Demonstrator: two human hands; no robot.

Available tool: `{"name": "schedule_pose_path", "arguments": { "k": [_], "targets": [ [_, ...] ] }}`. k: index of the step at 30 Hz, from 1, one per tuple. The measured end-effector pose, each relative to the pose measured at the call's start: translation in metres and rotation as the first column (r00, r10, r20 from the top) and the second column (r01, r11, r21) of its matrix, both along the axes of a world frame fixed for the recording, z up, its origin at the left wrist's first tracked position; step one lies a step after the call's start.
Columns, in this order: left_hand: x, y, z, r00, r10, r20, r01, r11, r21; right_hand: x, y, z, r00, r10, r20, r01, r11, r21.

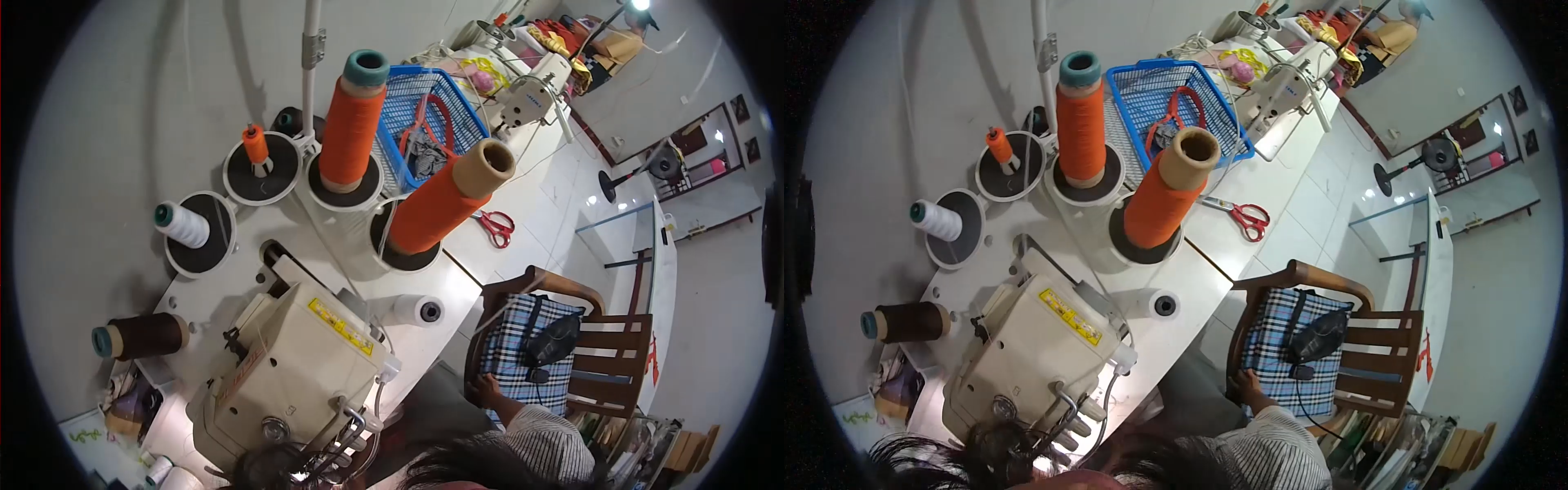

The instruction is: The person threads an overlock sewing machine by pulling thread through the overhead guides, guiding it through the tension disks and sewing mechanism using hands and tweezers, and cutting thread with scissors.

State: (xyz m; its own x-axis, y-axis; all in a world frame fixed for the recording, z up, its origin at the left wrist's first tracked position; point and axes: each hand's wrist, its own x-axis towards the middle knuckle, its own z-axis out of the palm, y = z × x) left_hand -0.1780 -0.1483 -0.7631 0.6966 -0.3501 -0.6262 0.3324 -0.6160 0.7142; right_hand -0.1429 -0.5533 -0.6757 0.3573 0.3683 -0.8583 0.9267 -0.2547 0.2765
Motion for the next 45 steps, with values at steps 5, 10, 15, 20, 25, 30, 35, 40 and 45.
{"name": "schedule_pose_path", "arguments": {
  "k": [5, 10, 15, 20, 25, 30, 35, 40, 45],
  "targets": [
    [0.013, 0.018, -0.018, 0.995, 0.085, 0.050, -0.087, 0.995, 0.040, 0.013, -0.005, 0.012, 0.999, 0.023, -0.037, -0.019, 0.993, 0.117],
    [0.034, 0.048, -0.020, 0.979, 0.170, 0.116, -0.179, 0.981, 0.073, 0.013, -0.041, -0.034, 0.984, 0.151, -0.095, -0.139, 0.983, 0.119],
    [0.053, 0.085, -0.012, 0.939, 0.282, 0.195, -0.305, 0.947, 0.103, 0.022, -0.096, -0.108, 0.865, 0.496, 0.074, -0.501, 0.845, 0.186],
    [0.026, 0.105, -0.007, 0.912, 0.346, 0.220, -0.380, 0.915, 0.138, 0.019, -0.124, -0.174, 0.456, 0.862, 0.221, -0.860, 0.491, -0.138],
    [0.006, 0.118, -0.011, 0.863, 0.424, 0.272, -0.474, 0.867, 0.153, 0.038, -0.125, -0.215, 0.361, 0.601, 0.713, -0.926, 0.138, 0.352],
    [-0.013, 0.096, -0.020, 0.750, 0.581, 0.315, -0.635, 0.766, 0.100, 0.115, -0.144, -0.236, 0.538, 0.557, 0.633, -0.782, 0.048, 0.622],
    [-0.126, 0.021, -0.034, 0.551, 0.805, 0.221, -0.833, 0.544, 0.095, 0.151, -0.177, -0.210, 0.721, 0.678, 0.142, -0.377, 0.212, 0.901],
    [-0.167, 0.000, -0.048, 0.427, 0.873, 0.235, -0.904, 0.418, 0.091, 0.159, -0.136, -0.179, 0.755, 0.498, -0.426, -0.004, 0.653, 0.757],
    [-0.194, -0.041, -0.038, 0.332, 0.915, 0.230, -0.943, 0.327, 0.060, 0.117, 0.044, -0.102, 0.707, 0.092, -0.701, 0.223, 0.912, 0.344]
  ]
}}
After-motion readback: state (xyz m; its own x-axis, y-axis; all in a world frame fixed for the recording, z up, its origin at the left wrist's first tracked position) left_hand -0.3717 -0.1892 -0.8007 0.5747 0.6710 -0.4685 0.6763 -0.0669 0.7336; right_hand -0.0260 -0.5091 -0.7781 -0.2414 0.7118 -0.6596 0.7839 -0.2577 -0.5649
